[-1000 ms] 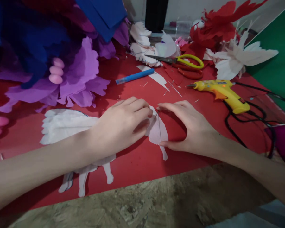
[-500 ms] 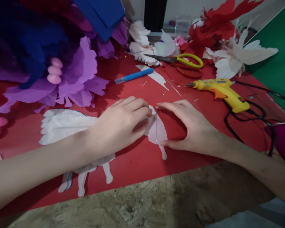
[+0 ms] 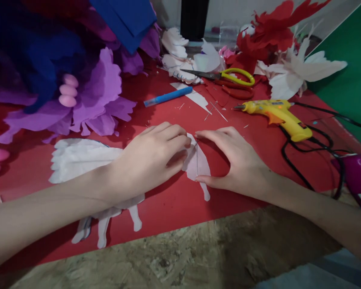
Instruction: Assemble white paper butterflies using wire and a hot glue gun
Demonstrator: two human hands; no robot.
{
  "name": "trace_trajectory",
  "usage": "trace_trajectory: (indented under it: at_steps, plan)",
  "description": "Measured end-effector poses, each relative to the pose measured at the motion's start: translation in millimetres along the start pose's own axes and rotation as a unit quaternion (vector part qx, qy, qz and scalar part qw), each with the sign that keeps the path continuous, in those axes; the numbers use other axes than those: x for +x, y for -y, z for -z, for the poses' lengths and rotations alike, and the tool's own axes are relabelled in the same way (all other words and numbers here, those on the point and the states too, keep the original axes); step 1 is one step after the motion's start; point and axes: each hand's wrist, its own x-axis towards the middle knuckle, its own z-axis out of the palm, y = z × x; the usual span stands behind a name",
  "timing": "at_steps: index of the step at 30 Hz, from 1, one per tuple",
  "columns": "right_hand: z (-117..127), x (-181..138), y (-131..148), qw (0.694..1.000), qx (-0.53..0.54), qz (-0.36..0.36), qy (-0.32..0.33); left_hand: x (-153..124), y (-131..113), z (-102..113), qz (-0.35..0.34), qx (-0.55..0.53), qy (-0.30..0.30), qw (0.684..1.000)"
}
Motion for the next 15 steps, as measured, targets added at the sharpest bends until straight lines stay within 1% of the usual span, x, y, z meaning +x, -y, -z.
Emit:
trace_trajectory:
  at_steps: [10, 15]
  plan:
    - [8.0, -0.3, -3.7, 0.999, -0.015, 0.028, 0.034, -0.1, 1.0, 0.3, 0.005, -0.007, 0.005, 1.000]
    - [9.5, -0.7, -4.5, 0.998, -0.022, 0.047, 0.029, 0.4, 0.3, 0.4, 0.006, -0.006, 0.004, 1.000]
